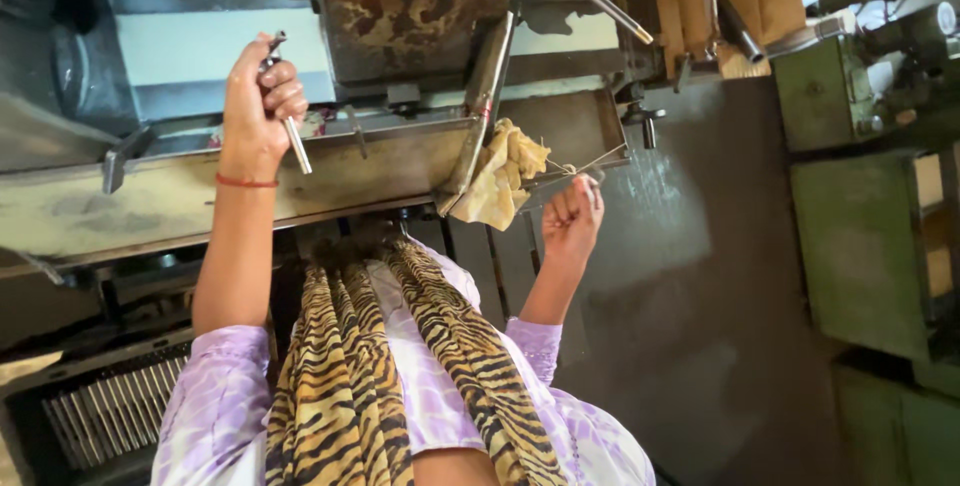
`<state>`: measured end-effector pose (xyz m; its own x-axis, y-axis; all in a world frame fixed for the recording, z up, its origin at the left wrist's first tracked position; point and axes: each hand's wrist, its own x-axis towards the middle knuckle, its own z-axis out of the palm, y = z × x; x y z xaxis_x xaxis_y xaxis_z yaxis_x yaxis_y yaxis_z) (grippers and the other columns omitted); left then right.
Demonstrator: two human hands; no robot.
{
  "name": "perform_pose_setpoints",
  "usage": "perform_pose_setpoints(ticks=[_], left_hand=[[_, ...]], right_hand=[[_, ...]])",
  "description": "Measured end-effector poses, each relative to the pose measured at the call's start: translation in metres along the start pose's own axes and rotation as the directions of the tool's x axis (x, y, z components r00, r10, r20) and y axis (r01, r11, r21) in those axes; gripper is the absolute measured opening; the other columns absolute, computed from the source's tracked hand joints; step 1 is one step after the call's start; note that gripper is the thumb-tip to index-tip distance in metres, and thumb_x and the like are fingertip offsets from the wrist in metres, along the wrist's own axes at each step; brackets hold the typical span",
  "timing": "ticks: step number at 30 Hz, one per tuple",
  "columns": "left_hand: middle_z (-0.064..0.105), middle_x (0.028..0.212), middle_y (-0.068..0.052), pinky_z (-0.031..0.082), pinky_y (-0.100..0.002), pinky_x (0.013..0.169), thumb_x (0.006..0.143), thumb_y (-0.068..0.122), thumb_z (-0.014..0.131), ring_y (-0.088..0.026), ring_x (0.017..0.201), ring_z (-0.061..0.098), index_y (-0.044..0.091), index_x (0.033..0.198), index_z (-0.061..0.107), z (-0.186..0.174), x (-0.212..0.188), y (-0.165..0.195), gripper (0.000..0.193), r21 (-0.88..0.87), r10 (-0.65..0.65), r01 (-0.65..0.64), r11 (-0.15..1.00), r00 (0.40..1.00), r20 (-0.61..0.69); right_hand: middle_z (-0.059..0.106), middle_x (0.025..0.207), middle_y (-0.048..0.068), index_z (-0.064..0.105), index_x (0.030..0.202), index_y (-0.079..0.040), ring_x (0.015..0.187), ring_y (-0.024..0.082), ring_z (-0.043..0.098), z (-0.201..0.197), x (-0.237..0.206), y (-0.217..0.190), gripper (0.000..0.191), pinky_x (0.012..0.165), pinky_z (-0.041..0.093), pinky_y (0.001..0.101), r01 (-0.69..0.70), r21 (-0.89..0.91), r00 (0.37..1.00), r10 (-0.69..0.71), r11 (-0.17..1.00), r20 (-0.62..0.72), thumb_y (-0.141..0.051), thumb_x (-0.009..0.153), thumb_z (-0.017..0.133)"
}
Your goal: The person repeatedly picks up small metal rods from a tray, inserts them into a grinding machine, and operates a lever to grind the rod. After each cycle, the person removes the rod and places it into a collection tray. The process is repeated continuously.
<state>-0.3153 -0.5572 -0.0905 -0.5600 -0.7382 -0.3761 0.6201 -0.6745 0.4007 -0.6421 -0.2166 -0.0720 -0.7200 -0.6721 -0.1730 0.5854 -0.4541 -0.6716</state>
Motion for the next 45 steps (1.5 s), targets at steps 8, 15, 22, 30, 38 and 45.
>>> perform_pose_setpoints(ticks=[8, 15, 22, 30, 38, 45], left_hand=[[0.036, 0.063, 0.007, 0.020, -0.022, 0.045, 0.107, 0.028, 0.063, -0.004, 0.048, 0.026, 0.019, 0.093, 0.052, 0.022, -0.012, 0.004, 0.020, -0.040, -0.030, 0.030, 0.999, 1.000, 0.009], [0.038, 0.063, 0.003, 0.029, -0.030, 0.046, 0.106, 0.026, 0.069, -0.011, 0.047, 0.031, 0.016, 0.083, 0.041, 0.059, 0.026, 0.021, 0.038, 0.015, -0.014, 0.014, 1.000, 1.000, -0.012], [0.043, 0.066, 0.001, 0.033, -0.030, 0.044, 0.093, 0.013, 0.071, -0.010, 0.047, 0.036, 0.018, 0.090, 0.047, 0.118, 0.117, 0.090, 0.024, 0.182, 0.371, -0.329, 0.927, 0.880, -0.298], [0.051, 0.077, -0.001, 0.042, -0.031, 0.047, 0.092, 0.015, 0.069, -0.014, 0.053, 0.049, 0.020, 0.104, 0.048, 0.115, 0.119, 0.109, 0.025, 0.193, 0.451, -0.410, 0.891, 0.765, -0.459], [0.061, 0.096, -0.003, 0.045, -0.034, 0.054, 0.096, 0.010, 0.067, -0.016, 0.064, 0.056, 0.026, 0.137, 0.046, 0.105, 0.119, 0.127, 0.049, 0.176, 0.530, -0.501, 0.848, 0.783, -0.327], [0.058, 0.113, -0.005, 0.057, -0.043, 0.081, 0.093, 0.007, 0.072, -0.021, 0.096, 0.060, 0.018, 0.125, 0.047, 0.098, 0.130, 0.124, 0.042, 0.146, 0.625, -0.622, 0.769, 0.686, -0.372]], right_hand=[[0.034, 0.064, -0.006, 0.058, 0.100, -0.005, 0.050, 0.004, 0.026, 0.016, 0.000, 0.016, 0.008, 0.044, 0.022, 0.0224, -0.138, 0.101, 0.977, 0.119, 0.985, 0.178, -0.007, 0.105, 0.064], [0.034, 0.059, -0.007, 0.065, 0.100, 0.001, 0.046, 0.004, 0.027, 0.066, 0.047, -0.011, 0.007, 0.042, 0.020, 0.0230, -0.076, -0.161, 0.983, 0.101, 0.984, 0.156, -0.006, 0.097, 0.062], [0.060, 0.090, 0.004, 0.068, 0.108, -0.003, 0.073, 0.014, 0.057, 0.083, 0.210, -0.090, 0.012, 0.062, 0.049, 0.0300, 0.613, -0.788, 0.747, -0.366, 0.057, 0.555, -0.010, 0.104, 0.060], [0.069, 0.089, 0.030, 0.070, 0.087, 0.006, 0.085, 0.050, 0.065, 0.072, 0.313, -0.114, 0.063, 0.077, 0.049, 0.0590, 0.287, -0.807, 0.840, -0.269, -0.515, 0.471, -0.052, 0.107, 0.055], [0.069, 0.097, 0.036, 0.076, 0.095, 0.004, 0.096, 0.057, 0.064, 0.063, 0.298, -0.097, 0.073, 0.088, 0.050, 0.0614, 0.000, -0.860, 0.912, -0.352, -0.510, 0.209, -0.056, 0.110, 0.038], [0.069, 0.093, 0.035, 0.077, 0.092, 0.001, 0.090, 0.057, 0.065, 0.055, 0.310, -0.102, 0.064, 0.082, 0.051, 0.0638, 0.024, -0.884, 0.885, -0.401, -0.467, 0.236, -0.050, 0.107, 0.041]])
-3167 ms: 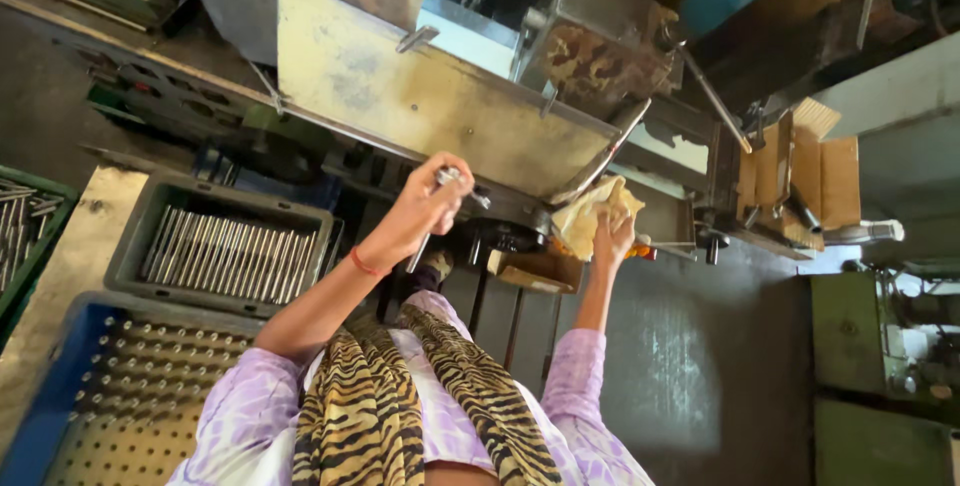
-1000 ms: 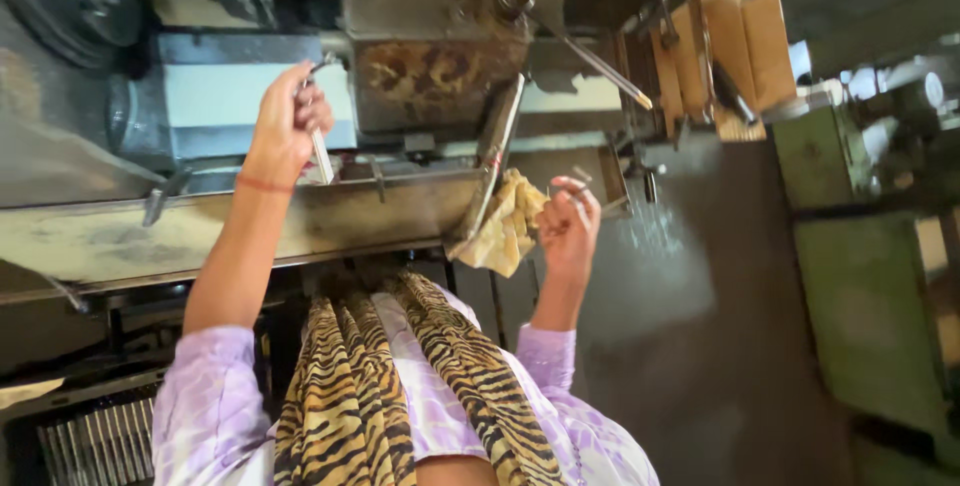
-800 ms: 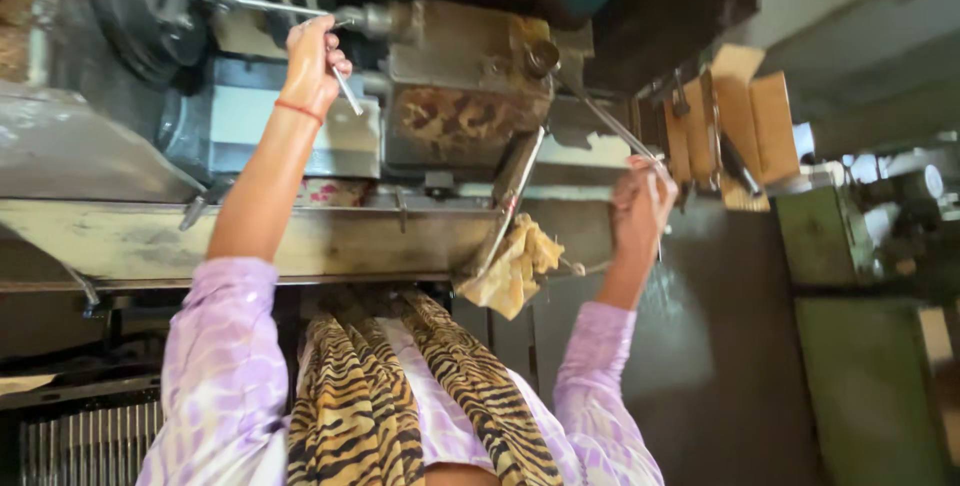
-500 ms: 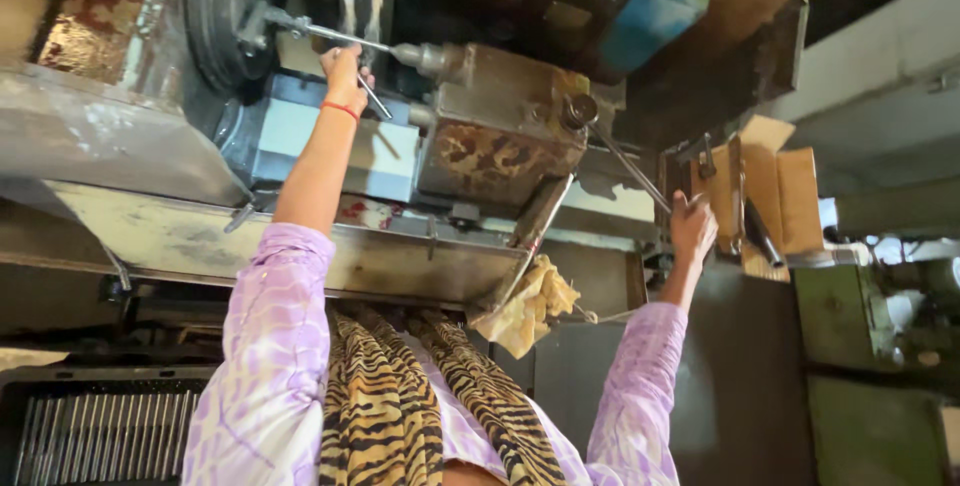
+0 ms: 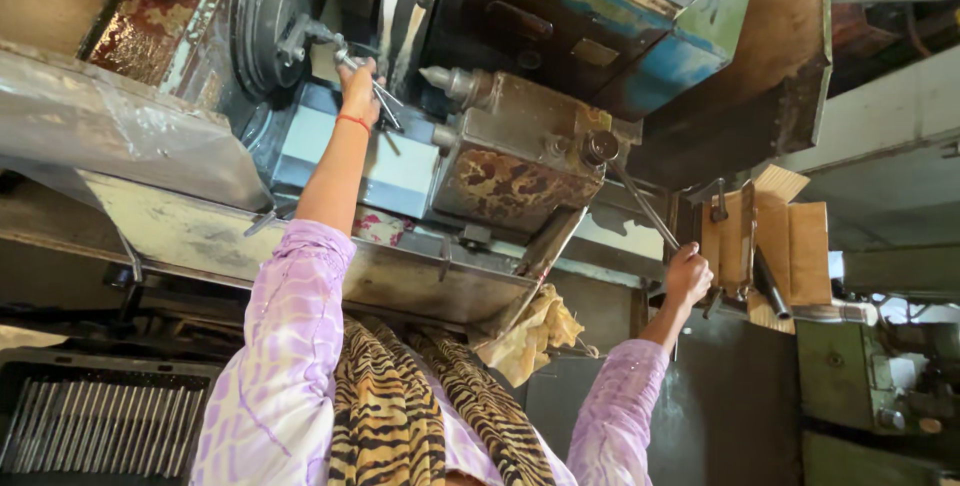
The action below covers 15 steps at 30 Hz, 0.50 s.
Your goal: The person repeatedly picks up small metal rods from a tray, inserts them into a grinding machine, and operates a lever to grind the rod. After each cycle, the person removes the rod and places it into a collection tray. The process is repeated continuously.
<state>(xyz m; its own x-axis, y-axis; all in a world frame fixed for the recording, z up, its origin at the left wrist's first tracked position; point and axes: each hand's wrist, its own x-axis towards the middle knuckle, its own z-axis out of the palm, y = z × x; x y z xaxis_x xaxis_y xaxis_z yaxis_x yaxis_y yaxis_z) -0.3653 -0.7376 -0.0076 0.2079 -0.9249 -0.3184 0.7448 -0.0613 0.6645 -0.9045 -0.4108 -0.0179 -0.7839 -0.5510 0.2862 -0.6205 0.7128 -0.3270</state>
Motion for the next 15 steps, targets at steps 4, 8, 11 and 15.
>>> perform_pose_setpoints(ticks=[4, 8, 11, 15], left_hand=[[0.053, 0.119, -0.004, 0.047, -0.051, 0.084, 0.093, 0.009, 0.072, -0.026, 0.100, 0.060, 0.020, 0.119, 0.041, 0.001, 0.000, -0.001, 0.041, -0.121, -0.098, 0.087, 0.989, 0.992, -0.084], [0.053, 0.130, 0.001, 0.047, -0.061, 0.097, 0.088, 0.002, 0.069, -0.027, 0.109, 0.057, 0.022, 0.124, 0.045, 0.002, 0.000, 0.001, 0.048, -0.250, 0.015, -0.007, 0.968, 0.999, 0.030], [0.050, 0.131, 0.002, 0.045, -0.066, 0.097, 0.087, 0.000, 0.069, -0.028, 0.111, 0.057, 0.025, 0.129, 0.044, 0.004, -0.003, 0.002, 0.055, -0.307, -0.013, 0.031, 0.951, 0.998, 0.058], [0.049, 0.136, 0.002, 0.045, -0.065, 0.101, 0.088, -0.003, 0.070, -0.028, 0.114, 0.057, 0.026, 0.134, 0.043, 0.011, -0.005, 0.002, 0.061, -0.383, 0.020, 0.014, 0.924, 0.996, 0.084]], right_hand=[[0.070, 0.092, 0.033, 0.074, 0.087, 0.004, 0.089, 0.056, 0.066, 0.003, 0.008, 0.000, 0.063, 0.081, 0.052, 0.0641, -0.004, -0.002, 0.995, 0.004, 1.000, -0.099, -0.048, 0.108, 0.044], [0.069, 0.090, 0.033, 0.074, 0.087, 0.003, 0.087, 0.056, 0.065, 0.004, 0.007, 0.000, 0.062, 0.080, 0.052, 0.0636, -0.010, 0.020, 0.994, 0.013, 1.000, -0.109, -0.048, 0.107, 0.046], [0.069, 0.090, 0.033, 0.075, 0.089, 0.002, 0.087, 0.057, 0.065, 0.003, 0.005, 0.003, 0.060, 0.080, 0.051, 0.0643, 0.014, 0.020, 0.996, -0.013, 1.000, -0.083, -0.047, 0.107, 0.044], [0.068, 0.089, 0.031, 0.072, 0.093, 0.001, 0.085, 0.055, 0.064, 0.004, -0.006, 0.008, 0.057, 0.077, 0.050, 0.0629, 0.025, 0.016, 0.999, -0.025, 1.000, -0.049, -0.046, 0.110, 0.045]])
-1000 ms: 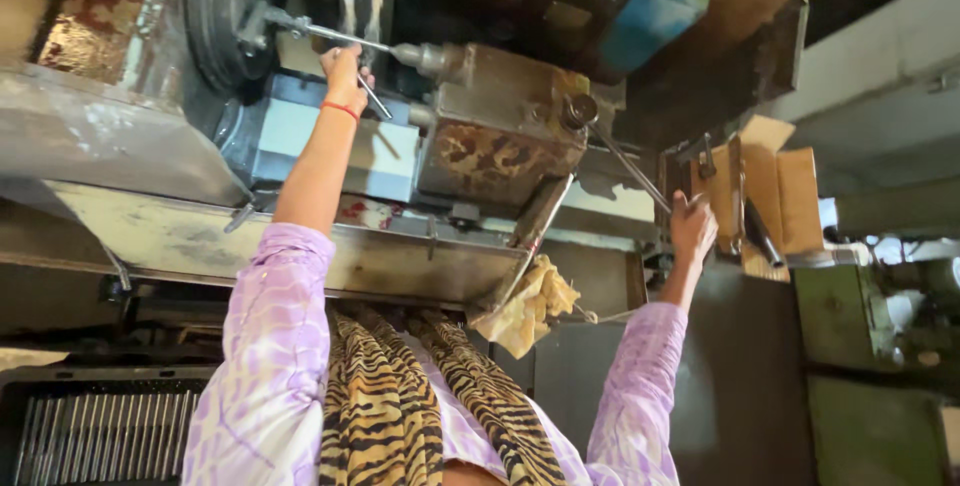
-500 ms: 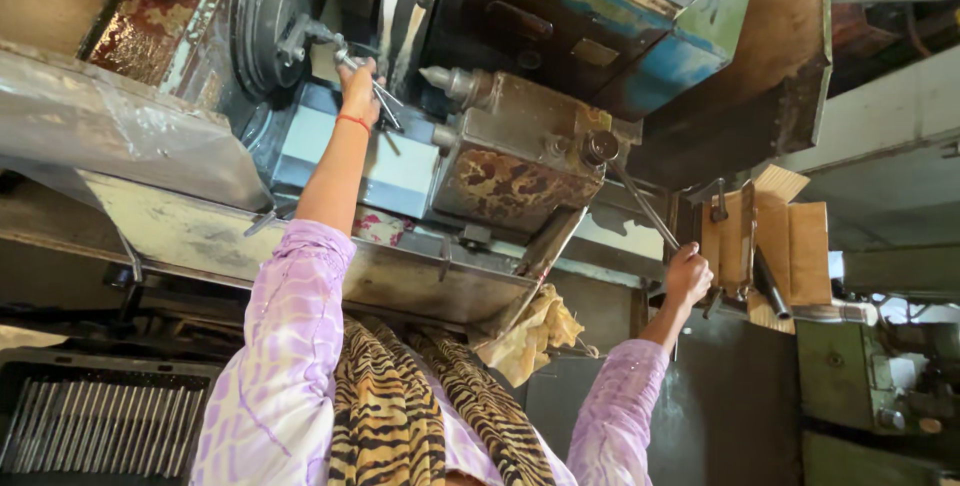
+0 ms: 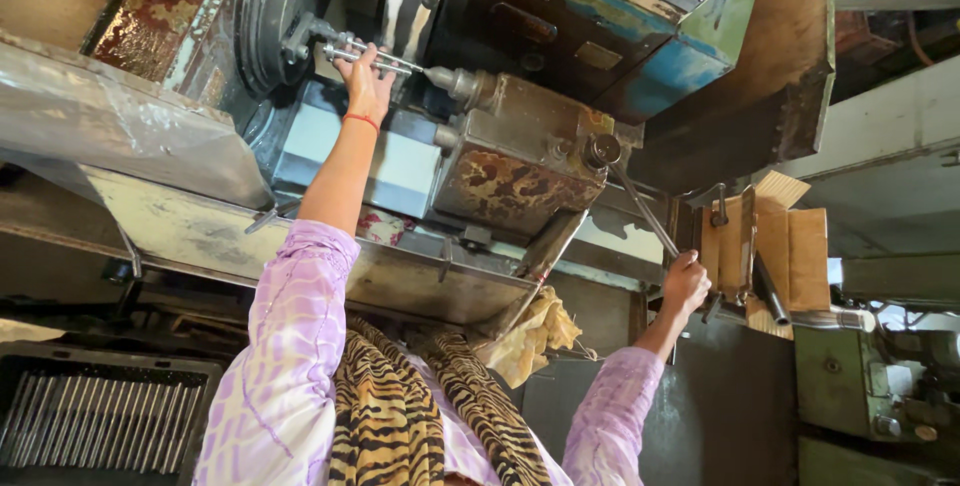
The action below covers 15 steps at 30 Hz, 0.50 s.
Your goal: The person repeatedly picks up small metal rods from a tray, inserts them into a grinding machine, and operates a lever to grind the rod. After each cycle, the person removes the rod and places it into a collection tray. The process is repeated continuously.
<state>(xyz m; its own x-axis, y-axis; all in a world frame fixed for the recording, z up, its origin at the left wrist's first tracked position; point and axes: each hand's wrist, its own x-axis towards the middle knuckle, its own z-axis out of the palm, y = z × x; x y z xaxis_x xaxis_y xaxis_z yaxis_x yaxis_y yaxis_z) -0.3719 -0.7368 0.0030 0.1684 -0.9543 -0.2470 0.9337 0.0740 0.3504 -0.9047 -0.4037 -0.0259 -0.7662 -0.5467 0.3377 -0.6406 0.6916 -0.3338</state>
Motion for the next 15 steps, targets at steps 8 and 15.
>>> perform_pose_setpoints(ticks=[8, 15], left_hand=[[0.049, 0.135, -0.001, 0.046, -0.064, 0.098, 0.087, -0.003, 0.070, -0.027, 0.108, 0.059, 0.025, 0.134, 0.042, -0.001, 0.000, 0.001, 0.061, 0.026, 0.016, -0.016, 1.000, 1.000, -0.003], [0.047, 0.101, -0.008, 0.044, -0.036, 0.061, 0.088, 0.004, 0.069, -0.019, 0.072, 0.051, 0.011, 0.115, 0.045, 0.024, 0.003, -0.008, 0.036, 0.207, 0.179, -0.118, 0.971, 0.934, -0.310]], right_hand=[[0.066, 0.088, 0.028, 0.067, 0.101, 0.001, 0.081, 0.051, 0.063, -0.002, -0.005, -0.001, 0.051, 0.070, 0.048, 0.0602, 0.232, 0.081, 0.970, -0.225, 0.969, -0.090, -0.044, 0.115, 0.047], [0.056, 0.080, 0.011, 0.062, 0.097, -0.002, 0.070, 0.025, 0.054, 0.004, -0.124, 0.042, 0.047, 0.060, 0.043, 0.0412, -0.346, 0.803, 0.890, 0.440, 0.486, 0.117, -0.046, 0.114, 0.057]])
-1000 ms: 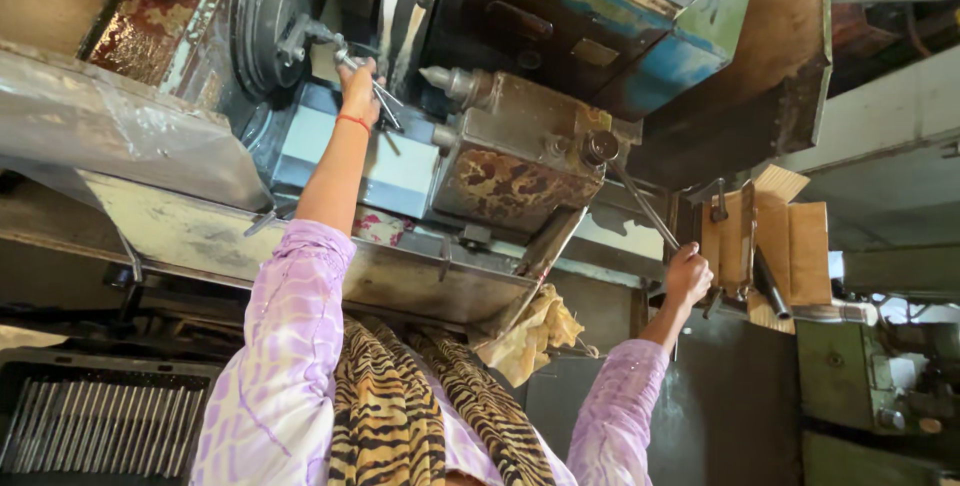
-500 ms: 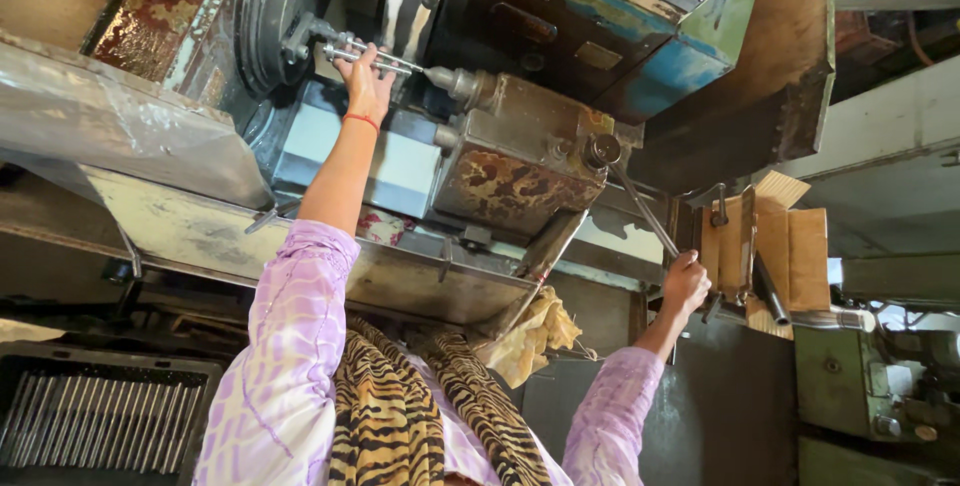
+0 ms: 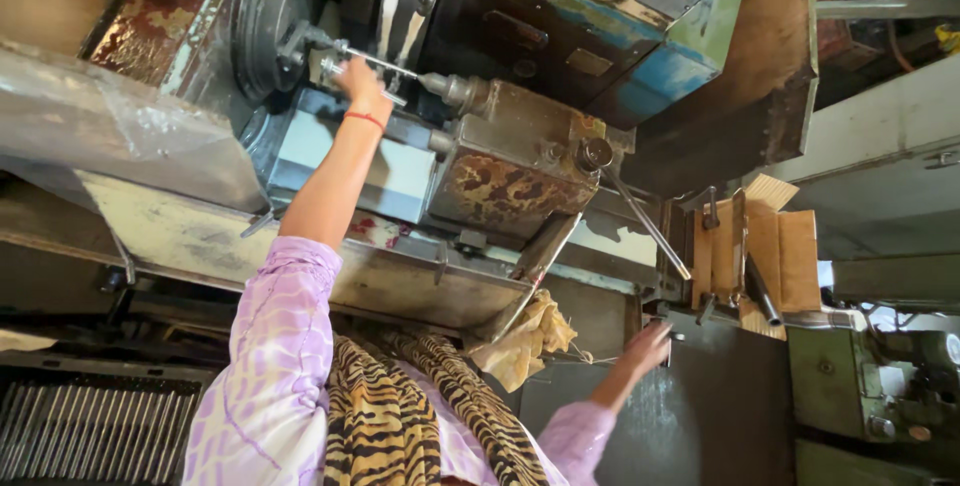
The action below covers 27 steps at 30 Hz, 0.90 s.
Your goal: The person repeatedly picks up small metal rods from a tray, inserts them into a grinding machine, and operates a lever to grind the rod. After each cycle, the person removes the rod and places it into a collection tray. The process is repeated continuously.
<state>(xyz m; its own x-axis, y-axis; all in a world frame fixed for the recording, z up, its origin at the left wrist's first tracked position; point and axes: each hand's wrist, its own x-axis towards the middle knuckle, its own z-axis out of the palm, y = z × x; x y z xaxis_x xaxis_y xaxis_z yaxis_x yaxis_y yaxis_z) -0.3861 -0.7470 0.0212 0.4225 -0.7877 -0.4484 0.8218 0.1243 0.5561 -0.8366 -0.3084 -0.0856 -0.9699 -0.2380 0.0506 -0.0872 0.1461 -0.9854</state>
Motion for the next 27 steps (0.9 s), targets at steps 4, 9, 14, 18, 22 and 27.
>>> perform_pose_setpoints(ticks=[4, 9, 14, 18, 22, 27], left_hand=[[0.049, 0.079, 0.002, 0.038, -0.029, 0.051, 0.095, 0.011, 0.068, -0.009, 0.055, 0.043, 0.013, 0.105, 0.048, 0.004, -0.047, 0.021, 0.022, -0.114, 0.032, 0.011, 0.993, 0.929, 0.367], [0.051, 0.080, 0.006, 0.033, -0.022, 0.050, 0.106, 0.026, 0.063, -0.003, 0.058, 0.041, 0.012, 0.104, 0.055, -0.068, -0.152, 0.074, 0.016, 0.171, -0.015, -0.146, 0.974, 0.718, 0.696], [0.048, 0.073, 0.008, 0.029, -0.020, 0.049, 0.101, 0.023, 0.067, 0.000, 0.058, 0.039, 0.012, 0.092, 0.057, -0.147, -0.224, 0.119, 0.018, 0.384, -0.140, -0.227, 0.895, 0.674, 0.725], [0.047, 0.084, 0.010, 0.036, -0.022, 0.067, 0.106, 0.022, 0.070, 0.000, 0.077, 0.041, 0.012, 0.091, 0.055, -0.189, -0.256, 0.146, 0.023, 0.281, -0.050, -0.431, 0.858, 0.475, 0.879], [0.047, 0.073, 0.012, 0.032, -0.022, 0.056, 0.100, 0.023, 0.070, 0.000, 0.065, 0.040, 0.013, 0.086, 0.059, -0.237, -0.280, 0.183, 0.020, 0.467, -0.185, -0.336, 0.818, 0.615, 0.767], [0.041, 0.072, 0.012, 0.025, -0.022, 0.054, 0.101, 0.023, 0.072, 0.000, 0.063, 0.033, 0.014, 0.082, 0.053, -0.313, -0.299, 0.237, 0.028, 0.477, -0.179, -0.285, 0.831, 0.676, 0.715]], right_hand=[[0.055, 0.078, 0.010, 0.061, 0.094, -0.004, 0.067, 0.023, 0.052, -0.045, -0.137, 0.071, 0.042, 0.057, 0.042, 0.0393, -0.504, 0.116, 0.858, 0.512, 0.856, -0.047, -0.042, 0.112, 0.060], [0.054, 0.075, 0.007, 0.059, 0.091, -0.005, 0.062, 0.021, 0.050, -0.066, -0.220, 0.094, 0.037, 0.053, 0.040, 0.0370, -0.768, 0.138, 0.637, 0.770, 0.626, 0.051, -0.038, 0.109, 0.063], [0.053, 0.071, 0.005, 0.058, 0.088, -0.007, 0.057, 0.018, 0.048, -0.066, -0.236, 0.090, 0.034, 0.049, 0.038, 0.0347, -0.765, 0.148, 0.643, 0.755, 0.627, 0.127, -0.033, 0.106, 0.067], [0.052, 0.069, 0.003, 0.056, 0.085, -0.008, 0.054, 0.016, 0.047, -0.080, -0.238, 0.088, 0.032, 0.046, 0.037, 0.0328, -0.692, 0.182, 0.722, 0.677, 0.699, 0.143, -0.030, 0.104, 0.069], [0.051, 0.067, 0.001, 0.055, 0.082, -0.009, 0.050, 0.014, 0.045, -0.076, -0.220, 0.058, 0.031, 0.043, 0.035, 0.0310, -0.417, 0.349, 0.908, 0.374, 0.839, 0.188, -0.026, 0.101, 0.072], [0.048, 0.070, -0.006, 0.068, 0.106, -0.007, 0.058, 0.007, 0.046, -0.029, -0.259, -0.012, 0.013, 0.050, 0.038, 0.0247, -0.514, 0.459, 0.793, 0.197, 0.725, 0.576, -0.016, 0.099, 0.073]])
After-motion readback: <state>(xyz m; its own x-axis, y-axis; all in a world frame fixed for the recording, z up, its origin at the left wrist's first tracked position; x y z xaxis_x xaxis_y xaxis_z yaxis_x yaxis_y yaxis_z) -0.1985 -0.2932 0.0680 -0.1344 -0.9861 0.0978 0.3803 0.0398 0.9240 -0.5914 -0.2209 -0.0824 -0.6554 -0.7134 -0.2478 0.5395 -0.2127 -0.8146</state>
